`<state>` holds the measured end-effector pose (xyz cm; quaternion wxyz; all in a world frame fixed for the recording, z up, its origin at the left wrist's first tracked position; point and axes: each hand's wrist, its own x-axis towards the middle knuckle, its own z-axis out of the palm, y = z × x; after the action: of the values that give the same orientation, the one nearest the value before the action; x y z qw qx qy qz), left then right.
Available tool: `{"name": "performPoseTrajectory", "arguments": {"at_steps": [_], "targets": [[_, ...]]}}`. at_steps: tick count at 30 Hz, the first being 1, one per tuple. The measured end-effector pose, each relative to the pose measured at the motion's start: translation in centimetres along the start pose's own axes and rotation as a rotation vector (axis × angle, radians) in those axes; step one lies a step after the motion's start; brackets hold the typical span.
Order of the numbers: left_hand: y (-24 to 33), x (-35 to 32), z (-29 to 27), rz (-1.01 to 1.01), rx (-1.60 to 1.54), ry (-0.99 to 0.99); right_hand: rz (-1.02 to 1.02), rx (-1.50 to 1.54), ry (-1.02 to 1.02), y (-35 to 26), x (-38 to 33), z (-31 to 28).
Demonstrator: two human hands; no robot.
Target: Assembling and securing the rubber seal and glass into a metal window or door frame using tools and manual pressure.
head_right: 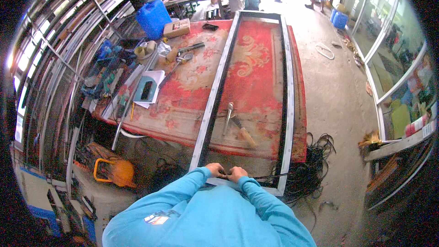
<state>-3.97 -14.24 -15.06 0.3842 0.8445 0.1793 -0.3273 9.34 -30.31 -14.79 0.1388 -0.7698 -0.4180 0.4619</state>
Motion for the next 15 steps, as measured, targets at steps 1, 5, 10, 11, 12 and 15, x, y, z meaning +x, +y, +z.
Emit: {"name": "performPoseTrajectory", "arguments": {"at_steps": [1, 5, 10, 11, 12, 15], "targets": [[0.1, 0.0, 0.1, -0.012, -0.002, -0.001, -0.014, 0.015, -0.040, 0.2, -0.2, 0.0], [0.8, -0.1, 0.2, -0.035, 0.018, -0.011, -0.004, -0.025, -0.033, 0.5, -1.3, -0.6], [1.8, -0.5, 0.3, -0.053, 0.042, 0.048, 0.067, -0.061, 0.039, -0.1, -2.1, -1.4], [2.0, -0.6, 0.4, -0.051, 0.057, 0.073, 0.085, -0.054, 0.009, -0.2, -2.2, -1.5], [2.1, -0.7, 0.5, -0.063, 0.070, 0.088, 0.100, -0.080, -0.003, -0.2, -2.2, -1.7], [2.1, -0.7, 0.5, -0.074, 0.058, 0.074, 0.154, -0.041, -0.025, 0.0, -2.2, -1.8]]}}
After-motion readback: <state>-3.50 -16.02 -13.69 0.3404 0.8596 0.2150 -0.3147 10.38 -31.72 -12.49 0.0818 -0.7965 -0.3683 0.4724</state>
